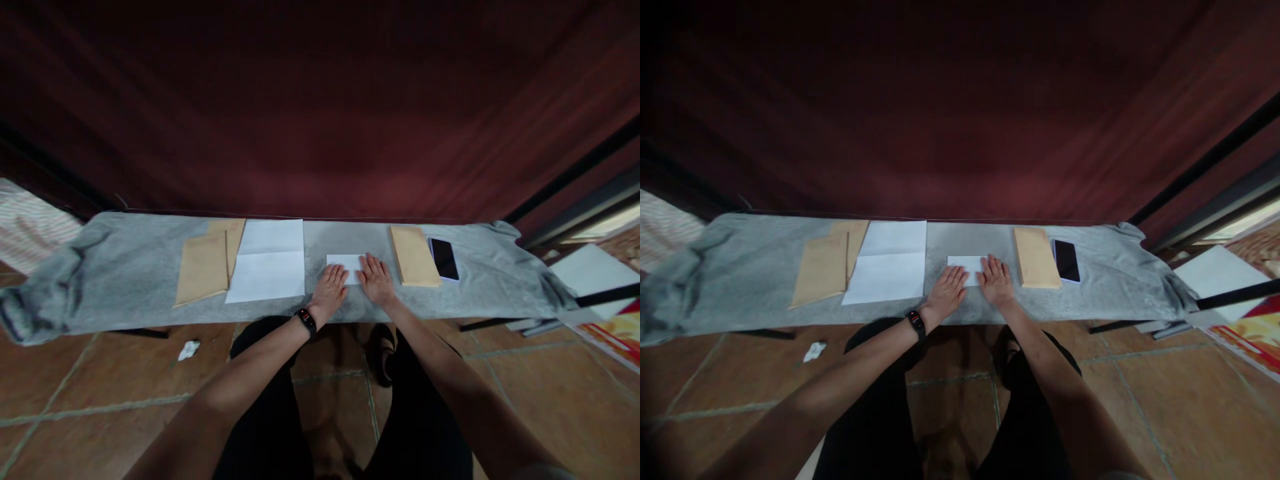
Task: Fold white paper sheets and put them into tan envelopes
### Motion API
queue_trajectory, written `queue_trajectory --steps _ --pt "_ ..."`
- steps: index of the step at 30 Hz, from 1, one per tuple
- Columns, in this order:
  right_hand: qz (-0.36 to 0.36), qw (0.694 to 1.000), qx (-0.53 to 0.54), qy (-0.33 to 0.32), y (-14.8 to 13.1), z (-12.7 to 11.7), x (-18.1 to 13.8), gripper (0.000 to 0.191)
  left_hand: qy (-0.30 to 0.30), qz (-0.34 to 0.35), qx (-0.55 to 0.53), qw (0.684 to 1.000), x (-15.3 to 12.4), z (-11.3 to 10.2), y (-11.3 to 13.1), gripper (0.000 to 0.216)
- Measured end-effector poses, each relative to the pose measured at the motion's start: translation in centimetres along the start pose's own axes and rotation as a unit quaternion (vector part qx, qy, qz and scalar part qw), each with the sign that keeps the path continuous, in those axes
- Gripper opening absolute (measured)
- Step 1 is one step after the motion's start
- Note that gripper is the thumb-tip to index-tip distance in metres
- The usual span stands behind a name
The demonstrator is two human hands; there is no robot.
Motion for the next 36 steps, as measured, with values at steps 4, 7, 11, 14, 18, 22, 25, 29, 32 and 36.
queue_trajectory --steps 4,7,11,14,18,22,25,29,32,36 --pt "0.011 1.0 -0.013 0.003 0.2 -0.3 -0.2 0.058 0.001 -0.022 -0.006 1.0 -0.3 0.0 -0.6 0.055" --pt "0.015 1.0 -0.014 0.013 0.6 -0.1 -0.2 0.058 -0.003 -0.049 -0.002 0.999 -0.5 0.4 -1.5 0.059" --pt "0.018 1.0 -0.005 0.007 0.9 0.6 -0.1 0.057 0.001 -0.063 -0.006 0.998 -0.6 0.9 -2.1 0.064" --pt "0.029 0.999 0.005 0.013 1.2 0.6 0.0 0.056 0.001 -0.077 -0.004 0.997 -1.0 1.1 -2.4 0.068" --pt "0.052 0.997 0.014 0.047 1.5 -0.3 -0.3 0.055 0.005 -0.086 0.014 0.996 -1.5 0.8 -2.4 0.068" --pt "0.015 0.996 0.052 0.071 -0.1 -1.4 0.0 0.053 0.024 -0.088 0.046 0.995 -1.2 0.0 -2.1 0.06" --pt "-0.061 0.992 0.1 0.037 -2.6 -1.3 0.6 0.052 0.047 -0.07 0.051 0.995 -0.1 -0.4 -1.5 0.059" --pt "-0.092 0.99 0.103 -0.009 -4.2 -0.2 1.3 0.052 0.046 -0.064 0.042 0.996 1.8 0.4 -1.3 0.06" --pt "-0.072 0.995 0.07 -0.017 -3.7 0.4 1.6 0.051 0.032 -0.083 0.042 0.995 2.5 1.3 -1.7 0.06" --pt "-0.046 0.998 0.038 -0.003 -2.7 0.6 1.6 0.052 0.037 -0.098 0.044 0.994 2.5 1.7 -2.3 0.06"
Point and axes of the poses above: each hand's wrist, its own x-axis towards the middle knuckle, its own z-axis out of the palm, y = z × x, the point moved 8 cm from there along x, towards the middle knuckle, and after that the axes turned 5 degrees about -z, right-handed, at the moved point
